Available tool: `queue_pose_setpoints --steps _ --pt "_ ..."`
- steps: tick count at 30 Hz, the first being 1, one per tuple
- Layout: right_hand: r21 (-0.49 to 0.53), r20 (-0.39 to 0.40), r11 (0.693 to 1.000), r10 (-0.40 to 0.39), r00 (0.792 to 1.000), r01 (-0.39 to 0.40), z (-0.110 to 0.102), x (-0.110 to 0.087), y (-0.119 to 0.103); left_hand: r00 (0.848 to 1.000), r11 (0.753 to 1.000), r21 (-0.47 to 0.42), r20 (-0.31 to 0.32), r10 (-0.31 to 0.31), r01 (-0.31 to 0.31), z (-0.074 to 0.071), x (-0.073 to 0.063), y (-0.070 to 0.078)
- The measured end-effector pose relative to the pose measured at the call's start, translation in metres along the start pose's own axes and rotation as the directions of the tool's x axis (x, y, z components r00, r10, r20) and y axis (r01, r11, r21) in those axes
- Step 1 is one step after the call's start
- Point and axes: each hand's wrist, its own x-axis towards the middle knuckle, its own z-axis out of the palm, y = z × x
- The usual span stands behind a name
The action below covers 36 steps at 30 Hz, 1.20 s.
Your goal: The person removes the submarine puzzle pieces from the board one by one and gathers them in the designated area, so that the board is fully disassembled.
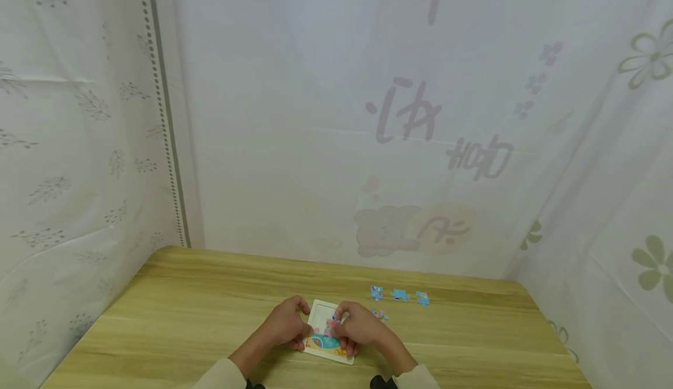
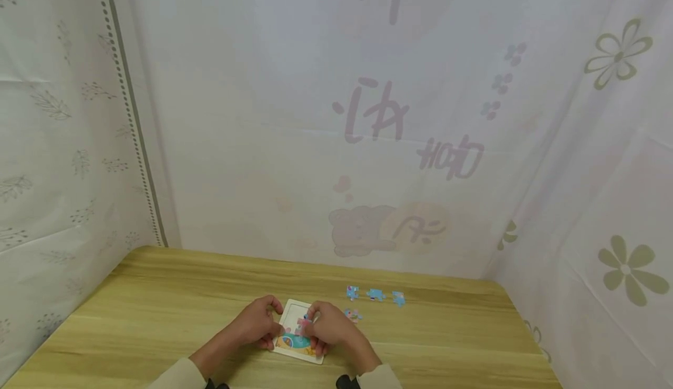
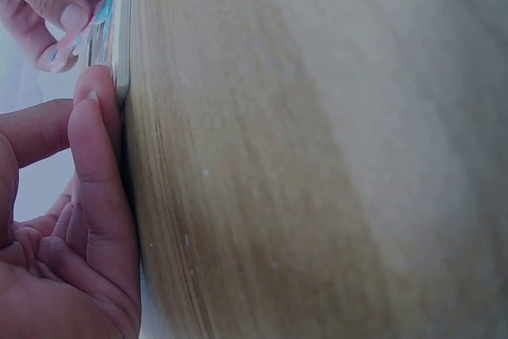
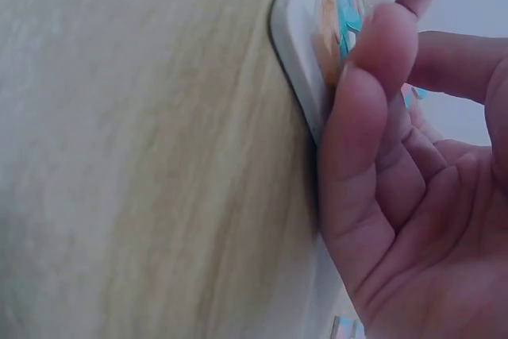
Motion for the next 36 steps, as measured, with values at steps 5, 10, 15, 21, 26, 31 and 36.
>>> queue_pose_setpoints --steps 5,10,15,21,26,31,36 --pt "-0.047 -0.015 0.999 -0.023 1.0 0.023 0.0 -0.002 -0.001 1.0 1.0 0.0 0.0 0.001 -0.001 0.0 0.001 -0.001" --pt "0.061 -0.011 0.998 -0.001 1.0 0.001 -0.006 -0.006 -0.003 1.0 1.0 -0.004 0.007 0.001 -0.001 0.001 0.003 -0.003" --pt "0.097 -0.059 0.994 0.046 0.997 -0.04 -0.025 -0.012 0.001 1.0 1.0 0.004 0.012 0.02 -0.02 0.0 0.004 -0.005" --pt "0.096 -0.11 0.99 0.111 0.988 -0.1 -0.054 -0.029 0.008 1.0 1.0 0.013 0.012 0.026 -0.026 -0.001 0.005 -0.006" --pt "0.135 -0.147 0.986 0.117 0.982 -0.097 -0.076 -0.043 0.021 1.0 1.0 0.012 0.009 0.022 -0.023 0.0 0.005 -0.004" --pt "0.166 -0.158 0.984 0.096 0.983 -0.07 -0.09 -0.05 0.035 1.0 1.0 0.013 0.006 0.015 -0.016 -0.001 0.004 -0.004" --pt "0.202 -0.169 0.976 0.113 0.979 -0.078 -0.097 -0.056 0.046 1.0 1.0 0.008 0.007 0.013 -0.013 0.0 0.004 -0.004"
